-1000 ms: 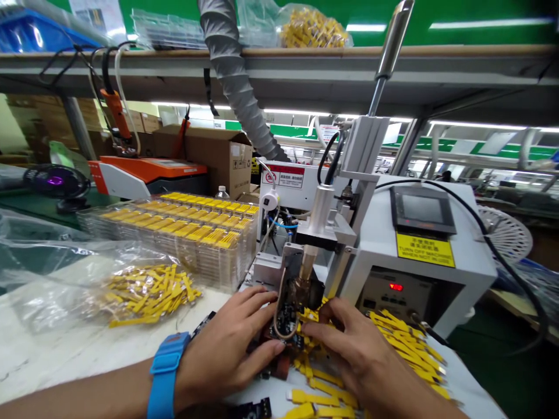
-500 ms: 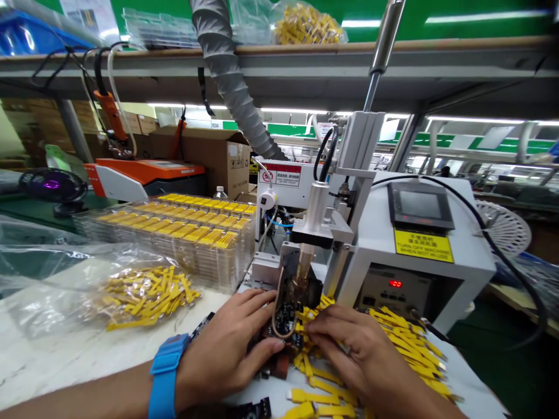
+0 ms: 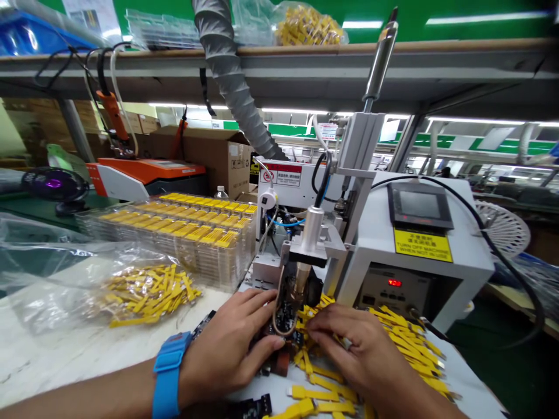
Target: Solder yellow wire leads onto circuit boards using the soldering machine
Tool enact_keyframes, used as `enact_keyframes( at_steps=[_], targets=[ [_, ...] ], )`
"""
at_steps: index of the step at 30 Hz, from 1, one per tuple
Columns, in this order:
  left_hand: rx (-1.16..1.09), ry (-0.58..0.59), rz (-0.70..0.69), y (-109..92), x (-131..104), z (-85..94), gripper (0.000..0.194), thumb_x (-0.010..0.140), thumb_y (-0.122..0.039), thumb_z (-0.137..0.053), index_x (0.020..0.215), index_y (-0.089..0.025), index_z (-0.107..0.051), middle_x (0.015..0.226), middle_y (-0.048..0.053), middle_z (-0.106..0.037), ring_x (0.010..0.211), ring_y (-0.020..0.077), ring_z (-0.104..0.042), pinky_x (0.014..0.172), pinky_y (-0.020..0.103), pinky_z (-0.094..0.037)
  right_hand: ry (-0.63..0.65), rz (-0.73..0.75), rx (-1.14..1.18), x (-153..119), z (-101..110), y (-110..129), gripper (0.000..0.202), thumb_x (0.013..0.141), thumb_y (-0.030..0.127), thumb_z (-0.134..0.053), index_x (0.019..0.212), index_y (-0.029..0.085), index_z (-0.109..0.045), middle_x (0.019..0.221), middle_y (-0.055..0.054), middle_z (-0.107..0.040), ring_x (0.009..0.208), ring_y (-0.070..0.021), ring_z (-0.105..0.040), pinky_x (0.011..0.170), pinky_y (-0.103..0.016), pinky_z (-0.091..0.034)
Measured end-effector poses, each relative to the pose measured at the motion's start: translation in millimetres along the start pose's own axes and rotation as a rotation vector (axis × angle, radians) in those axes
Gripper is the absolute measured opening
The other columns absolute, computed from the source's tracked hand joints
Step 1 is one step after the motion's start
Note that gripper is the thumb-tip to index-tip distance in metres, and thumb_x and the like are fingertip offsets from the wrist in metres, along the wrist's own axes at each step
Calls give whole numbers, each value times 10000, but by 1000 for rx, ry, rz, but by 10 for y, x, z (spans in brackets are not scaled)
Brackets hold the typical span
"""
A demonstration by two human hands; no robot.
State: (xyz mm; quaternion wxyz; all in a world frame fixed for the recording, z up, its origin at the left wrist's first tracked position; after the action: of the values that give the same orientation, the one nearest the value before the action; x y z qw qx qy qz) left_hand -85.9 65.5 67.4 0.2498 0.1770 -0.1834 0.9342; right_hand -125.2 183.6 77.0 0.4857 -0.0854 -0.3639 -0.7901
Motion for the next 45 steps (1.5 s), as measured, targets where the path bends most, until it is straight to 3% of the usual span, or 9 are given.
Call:
enact_keyframes(
  at_steps=[12, 37, 45],
  targets=[
    [-30, 16, -4, -33, -11, 9, 357, 916, -274, -512, 1265, -201, -514, 1314, 78, -490, 1158, 262, -450, 987, 452, -408, -2, -12, 19, 6, -5, 18, 167, 884, 134, -503, 862, 177, -663, 833, -18, -664, 774, -120, -614, 699, -257, -485],
    [-9, -69, -42, -52, -17, 79, 395, 884, -271, -558, 1264, -187, -493, 1283, 80, -526, 1197, 259, -450, 1011, 458, -409, -12, 46, -34, -13, -3, 43, 187, 918, 146, -495, 954, 165, -678, 868, -58, -641, 797, -152, -591, 714, -292, -504],
    [82, -53, -60, -61, -44, 23, 452, 942, -294, -495, 1365, -168, -393, 1344, 84, -484, 1248, 259, -407, 1031, 452, -402, -29, -17, -3, -10, 11, 24, 188, 898, 157, -499, 935, 180, -682, 864, -33, -669, 800, -140, -612, 732, -286, -493]
  ],
)
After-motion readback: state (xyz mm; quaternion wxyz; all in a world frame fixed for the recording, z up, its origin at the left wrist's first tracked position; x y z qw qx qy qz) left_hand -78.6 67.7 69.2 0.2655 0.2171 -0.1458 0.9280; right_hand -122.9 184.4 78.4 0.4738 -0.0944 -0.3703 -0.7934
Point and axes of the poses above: each hand's wrist, its own x-axis towards the middle knuckle, its own z-axis out of the back of the hand, y = z × x, the point moved 10 cm from there along x, towards the middle knuckle
